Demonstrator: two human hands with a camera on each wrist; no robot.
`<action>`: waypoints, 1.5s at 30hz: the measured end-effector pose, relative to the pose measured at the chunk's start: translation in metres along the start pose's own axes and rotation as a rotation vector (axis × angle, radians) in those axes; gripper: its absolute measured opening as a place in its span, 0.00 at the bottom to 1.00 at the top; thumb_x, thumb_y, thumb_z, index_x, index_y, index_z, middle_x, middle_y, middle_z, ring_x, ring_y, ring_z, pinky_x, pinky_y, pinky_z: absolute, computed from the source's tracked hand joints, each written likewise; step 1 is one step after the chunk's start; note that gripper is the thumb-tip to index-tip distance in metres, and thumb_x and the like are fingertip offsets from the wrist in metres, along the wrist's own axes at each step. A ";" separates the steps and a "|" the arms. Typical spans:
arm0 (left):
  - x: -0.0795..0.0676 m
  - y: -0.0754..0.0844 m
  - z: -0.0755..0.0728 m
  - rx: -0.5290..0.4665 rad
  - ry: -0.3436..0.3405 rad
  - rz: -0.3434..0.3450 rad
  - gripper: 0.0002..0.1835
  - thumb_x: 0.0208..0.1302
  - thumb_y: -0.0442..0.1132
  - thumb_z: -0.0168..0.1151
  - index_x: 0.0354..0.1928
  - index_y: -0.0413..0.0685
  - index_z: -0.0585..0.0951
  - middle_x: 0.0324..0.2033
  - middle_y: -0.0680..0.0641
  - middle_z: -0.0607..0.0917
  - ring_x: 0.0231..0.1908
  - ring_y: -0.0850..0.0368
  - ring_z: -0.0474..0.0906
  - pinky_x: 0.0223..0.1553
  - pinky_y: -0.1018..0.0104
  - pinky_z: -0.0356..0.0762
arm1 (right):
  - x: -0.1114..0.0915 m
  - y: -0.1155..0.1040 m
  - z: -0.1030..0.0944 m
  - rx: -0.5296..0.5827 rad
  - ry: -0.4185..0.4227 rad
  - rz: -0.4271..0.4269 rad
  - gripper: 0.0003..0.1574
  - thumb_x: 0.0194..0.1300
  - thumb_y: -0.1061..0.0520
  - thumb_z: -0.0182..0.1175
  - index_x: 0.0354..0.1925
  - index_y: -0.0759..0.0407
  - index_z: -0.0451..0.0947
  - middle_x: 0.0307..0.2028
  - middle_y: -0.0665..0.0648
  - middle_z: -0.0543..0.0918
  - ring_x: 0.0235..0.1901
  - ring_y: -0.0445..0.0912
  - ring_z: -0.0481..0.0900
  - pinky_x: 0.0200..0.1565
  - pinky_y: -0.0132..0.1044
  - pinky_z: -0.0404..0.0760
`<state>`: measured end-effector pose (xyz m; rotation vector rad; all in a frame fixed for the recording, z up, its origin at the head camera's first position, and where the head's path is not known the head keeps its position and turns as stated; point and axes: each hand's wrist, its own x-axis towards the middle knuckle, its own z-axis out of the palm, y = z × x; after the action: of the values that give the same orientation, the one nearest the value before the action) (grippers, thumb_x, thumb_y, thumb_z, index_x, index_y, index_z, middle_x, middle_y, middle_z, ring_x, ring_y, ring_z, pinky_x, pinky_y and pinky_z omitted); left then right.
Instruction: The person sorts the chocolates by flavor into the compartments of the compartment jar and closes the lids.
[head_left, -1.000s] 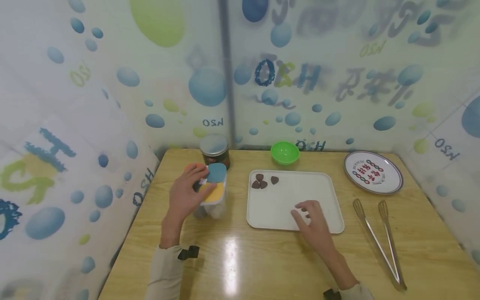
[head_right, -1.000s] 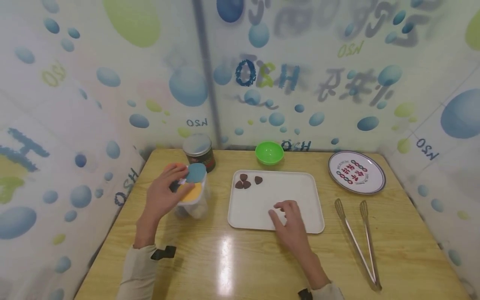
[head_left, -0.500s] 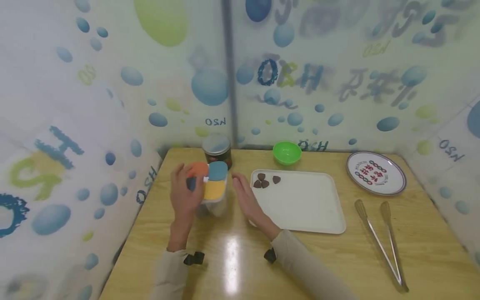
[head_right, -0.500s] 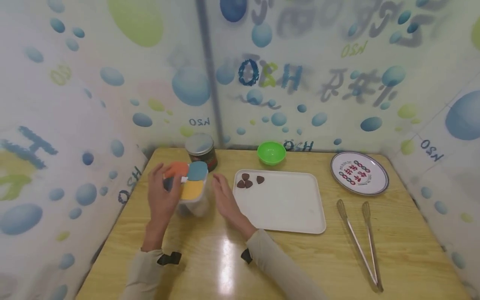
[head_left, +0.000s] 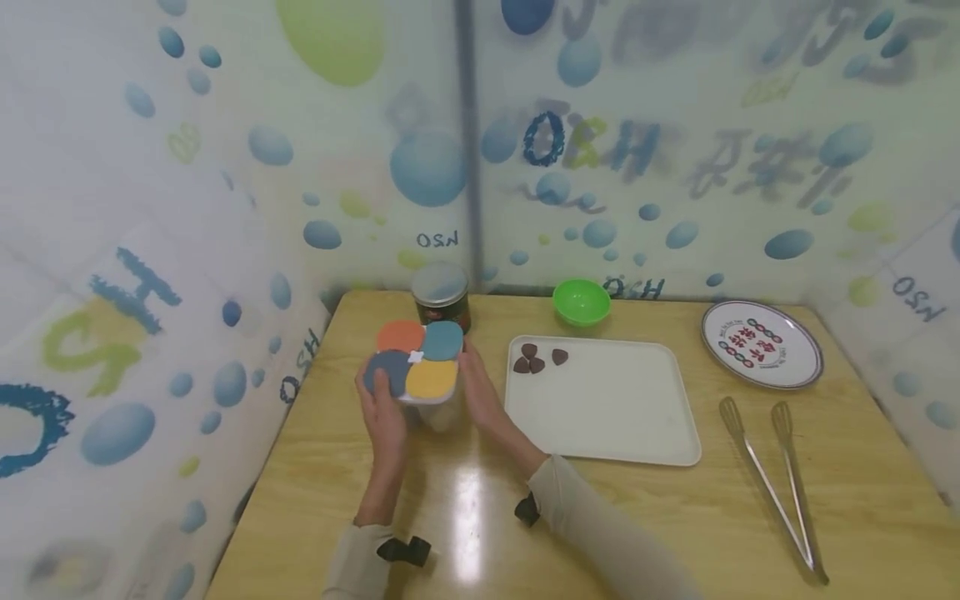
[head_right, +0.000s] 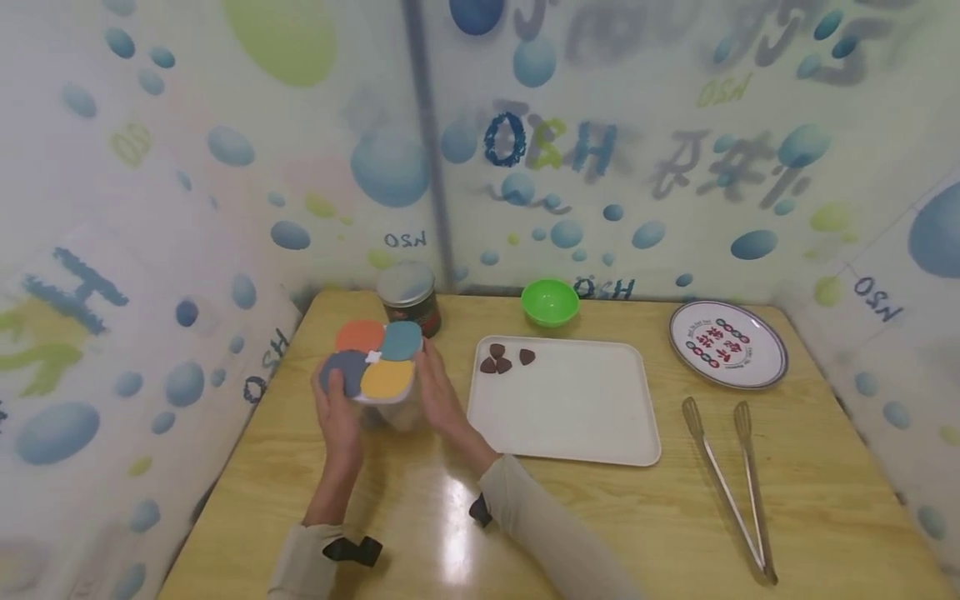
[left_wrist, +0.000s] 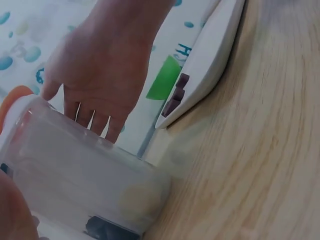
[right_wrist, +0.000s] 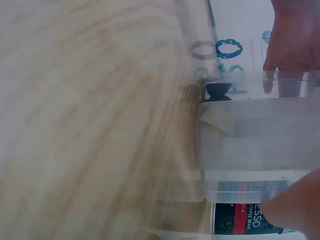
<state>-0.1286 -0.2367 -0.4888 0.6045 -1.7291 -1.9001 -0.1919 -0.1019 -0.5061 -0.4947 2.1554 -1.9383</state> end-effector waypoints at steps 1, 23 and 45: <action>0.002 -0.001 0.001 0.010 0.010 -0.007 0.26 0.80 0.53 0.39 0.73 0.53 0.62 0.72 0.48 0.66 0.74 0.55 0.58 0.76 0.56 0.52 | -0.002 0.001 0.000 0.006 0.008 -0.004 0.38 0.82 0.41 0.28 0.80 0.59 0.42 0.79 0.58 0.49 0.79 0.53 0.46 0.78 0.51 0.46; 0.058 0.002 -0.014 0.075 -0.218 -0.085 0.33 0.80 0.57 0.33 0.75 0.44 0.58 0.74 0.44 0.61 0.75 0.52 0.55 0.77 0.55 0.48 | -0.052 0.008 -0.002 0.046 0.076 -0.069 0.34 0.83 0.44 0.34 0.78 0.55 0.51 0.77 0.58 0.56 0.77 0.53 0.52 0.75 0.56 0.55; 0.037 0.022 -0.003 0.116 -0.259 -0.104 0.27 0.81 0.47 0.38 0.78 0.64 0.56 0.78 0.60 0.52 0.78 0.63 0.43 0.79 0.62 0.43 | -0.056 -0.004 0.020 0.081 0.124 -0.019 0.35 0.81 0.36 0.30 0.80 0.39 0.43 0.79 0.43 0.50 0.78 0.44 0.48 0.77 0.52 0.50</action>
<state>-0.1540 -0.2632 -0.4669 0.5175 -2.0167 -2.0349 -0.1325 -0.0999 -0.5086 -0.3922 2.1416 -2.1090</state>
